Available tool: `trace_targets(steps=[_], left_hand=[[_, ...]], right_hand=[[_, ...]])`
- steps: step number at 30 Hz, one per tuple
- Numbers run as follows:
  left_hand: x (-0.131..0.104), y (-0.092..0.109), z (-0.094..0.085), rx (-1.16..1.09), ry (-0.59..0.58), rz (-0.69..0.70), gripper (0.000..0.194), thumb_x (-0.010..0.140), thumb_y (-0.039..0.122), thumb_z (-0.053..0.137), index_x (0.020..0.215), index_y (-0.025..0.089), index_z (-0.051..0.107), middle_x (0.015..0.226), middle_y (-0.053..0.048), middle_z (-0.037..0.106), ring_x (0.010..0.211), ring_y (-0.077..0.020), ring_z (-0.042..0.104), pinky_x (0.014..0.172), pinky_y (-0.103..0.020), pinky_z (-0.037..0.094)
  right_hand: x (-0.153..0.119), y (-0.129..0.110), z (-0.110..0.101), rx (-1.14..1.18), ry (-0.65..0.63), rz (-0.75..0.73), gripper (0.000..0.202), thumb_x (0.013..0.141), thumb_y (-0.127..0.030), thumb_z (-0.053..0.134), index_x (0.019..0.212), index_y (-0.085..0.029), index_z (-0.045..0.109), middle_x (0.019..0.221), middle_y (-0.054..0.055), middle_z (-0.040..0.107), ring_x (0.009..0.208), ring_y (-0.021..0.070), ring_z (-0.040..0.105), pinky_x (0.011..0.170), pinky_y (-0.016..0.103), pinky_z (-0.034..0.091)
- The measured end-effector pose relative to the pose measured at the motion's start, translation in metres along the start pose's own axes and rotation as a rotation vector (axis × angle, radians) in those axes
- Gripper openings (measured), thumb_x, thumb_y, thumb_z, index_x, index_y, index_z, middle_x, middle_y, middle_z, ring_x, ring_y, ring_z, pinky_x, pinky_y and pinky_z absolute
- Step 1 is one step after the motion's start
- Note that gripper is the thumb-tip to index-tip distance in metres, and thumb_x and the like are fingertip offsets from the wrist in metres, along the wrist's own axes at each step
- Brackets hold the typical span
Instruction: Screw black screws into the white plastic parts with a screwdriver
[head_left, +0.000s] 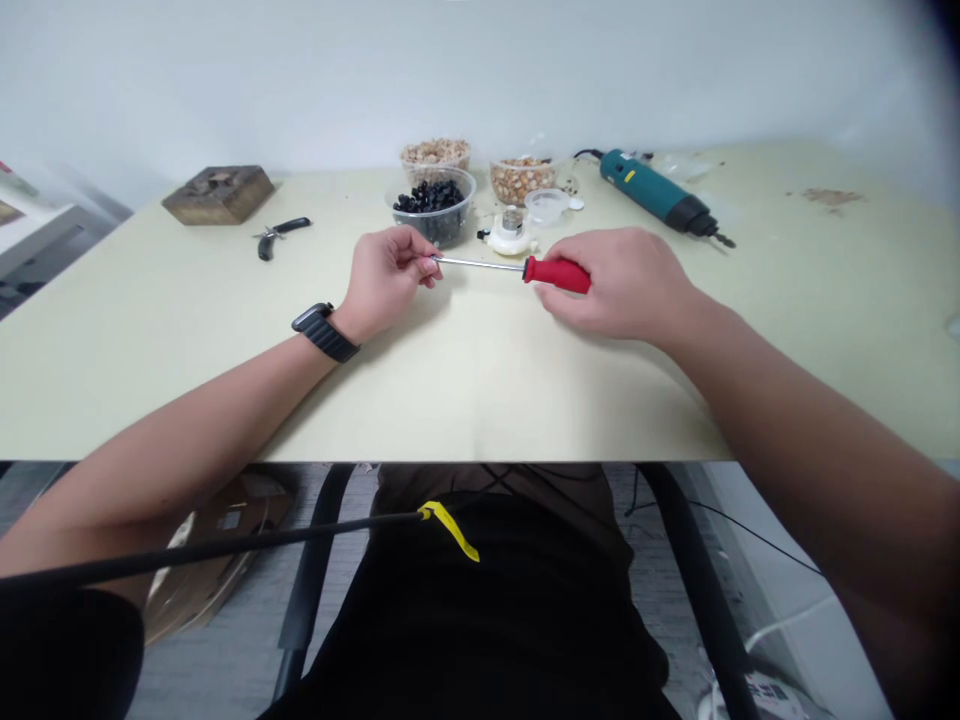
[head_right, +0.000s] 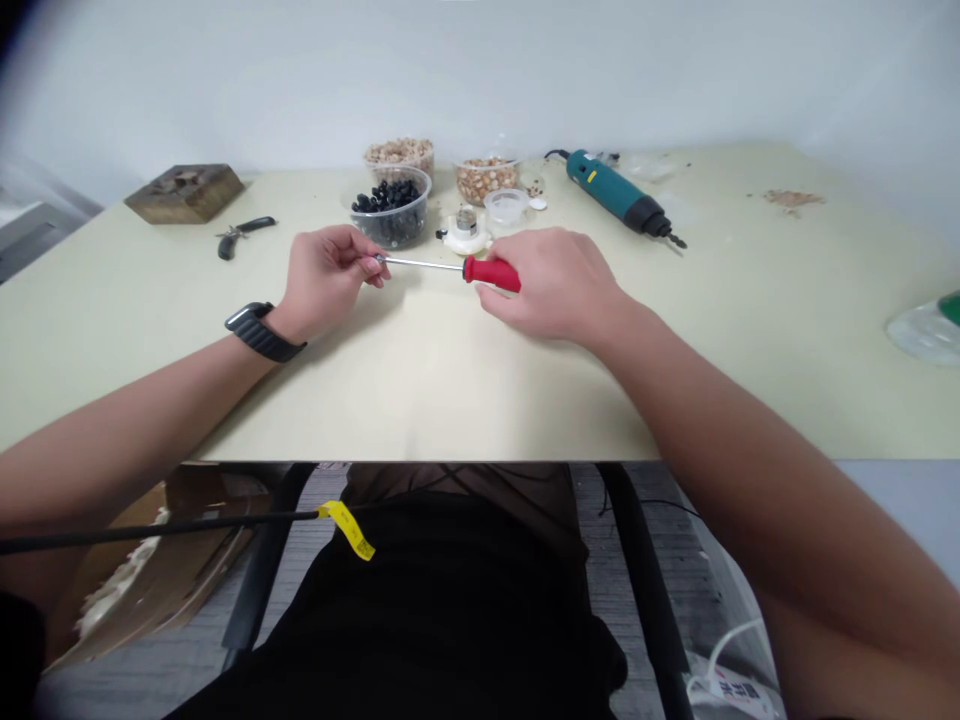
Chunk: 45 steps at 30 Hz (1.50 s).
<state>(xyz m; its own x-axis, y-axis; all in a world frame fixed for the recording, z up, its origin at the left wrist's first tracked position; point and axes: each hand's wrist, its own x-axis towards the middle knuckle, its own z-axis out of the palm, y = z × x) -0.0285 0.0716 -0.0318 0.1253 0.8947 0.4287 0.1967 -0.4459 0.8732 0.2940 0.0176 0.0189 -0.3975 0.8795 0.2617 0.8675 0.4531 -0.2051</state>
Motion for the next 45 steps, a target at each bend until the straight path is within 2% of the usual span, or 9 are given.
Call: trace_targets(steps=[9,15,18,21,26,28,31,35,45], left_hand=[[-0.001,0.012,-0.001,0.026,0.014,-0.031,0.036,0.096,-0.015,0.07,0.082,0.018,0.076,0.074,-0.001,0.081,0.066,-0.0111,0.076,0.067,-0.024,0.065],[0.002,0.008,-0.005,0.047,0.031,-0.067,0.034,0.096,-0.013,0.075,0.083,0.018,0.076,0.075,-0.001,0.081,0.067,-0.0117,0.076,0.068,-0.025,0.065],[0.003,0.007,-0.007,0.041,0.025,-0.057,0.032,0.096,-0.011,0.075,0.083,0.019,0.076,0.075,-0.001,0.081,0.067,-0.0118,0.076,0.069,-0.025,0.066],[0.001,0.007,-0.007,0.024,-0.001,-0.035,0.027,0.096,-0.006,0.079,0.085,0.019,0.077,0.077,-0.003,0.082,0.068,-0.0139,0.077,0.071,-0.028,0.069],[-0.008,0.008,0.003,-0.004,-0.049,-0.044,0.023,0.095,-0.001,0.087,0.088,0.019,0.077,0.08,-0.004,0.082,0.073,-0.0168,0.08,0.077,-0.034,0.074],[-0.011,0.011,0.012,-0.018,-0.062,-0.057,0.026,0.094,-0.004,0.086,0.086,0.019,0.075,0.082,-0.004,0.082,0.075,-0.0171,0.081,0.079,-0.035,0.074],[-0.014,0.016,0.028,-0.031,-0.087,-0.075,0.029,0.093,-0.007,0.084,0.083,0.018,0.073,0.081,-0.004,0.082,0.074,-0.0168,0.081,0.075,-0.032,0.072],[-0.017,0.022,0.041,-0.036,-0.124,-0.11,0.028,0.093,-0.008,0.08,0.084,0.017,0.073,0.079,-0.004,0.082,0.071,-0.0158,0.081,0.068,-0.028,0.068],[-0.022,0.023,0.034,0.004,-0.106,-0.128,0.023,0.089,-0.003,0.081,0.083,0.019,0.075,0.078,-0.004,0.083,0.07,-0.0166,0.081,0.068,-0.027,0.067]], right_hand=[[-0.002,0.007,-0.007,0.104,-0.107,-0.032,0.043,0.106,-0.057,0.073,0.139,-0.032,0.086,0.109,0.01,0.086,0.097,0.0355,0.076,0.084,0.046,0.052],[-0.001,0.008,-0.006,0.05,-0.095,-0.054,0.031,0.106,-0.052,0.072,0.119,-0.027,0.086,0.109,0.015,0.081,0.103,0.0392,0.074,0.09,0.051,0.054],[-0.001,0.015,-0.004,0.111,-0.038,-0.121,0.034,0.106,-0.048,0.072,0.13,-0.028,0.084,0.126,0.016,0.081,0.115,0.0398,0.074,0.1,0.052,0.055],[0.0,0.018,-0.01,0.105,-0.06,-0.078,0.04,0.104,-0.047,0.076,0.14,-0.03,0.078,0.116,0.013,0.081,0.102,0.0356,0.071,0.092,0.049,0.052],[-0.001,0.022,-0.041,0.002,-0.235,0.115,0.025,0.1,-0.052,0.079,0.098,-0.028,0.073,0.091,0.012,0.074,0.081,0.032,0.065,0.076,0.048,0.046],[-0.006,0.029,-0.049,0.029,-0.298,0.144,0.026,0.102,-0.054,0.075,0.101,-0.028,0.078,0.091,0.011,0.075,0.08,0.0314,0.065,0.074,0.048,0.045],[-0.017,0.044,-0.046,0.138,-0.227,0.151,0.043,0.092,-0.059,0.084,0.123,-0.029,0.081,0.103,0.012,0.079,0.085,0.0319,0.067,0.074,0.048,0.046],[-0.028,0.059,-0.026,0.172,-0.169,0.182,0.047,0.084,-0.066,0.087,0.115,-0.032,0.078,0.095,0.009,0.078,0.084,0.0346,0.069,0.075,0.049,0.051],[-0.036,0.058,-0.015,0.197,-0.073,0.071,0.046,0.09,-0.066,0.085,0.121,-0.032,0.08,0.119,0.012,0.087,0.095,0.0381,0.076,0.085,0.052,0.058]])
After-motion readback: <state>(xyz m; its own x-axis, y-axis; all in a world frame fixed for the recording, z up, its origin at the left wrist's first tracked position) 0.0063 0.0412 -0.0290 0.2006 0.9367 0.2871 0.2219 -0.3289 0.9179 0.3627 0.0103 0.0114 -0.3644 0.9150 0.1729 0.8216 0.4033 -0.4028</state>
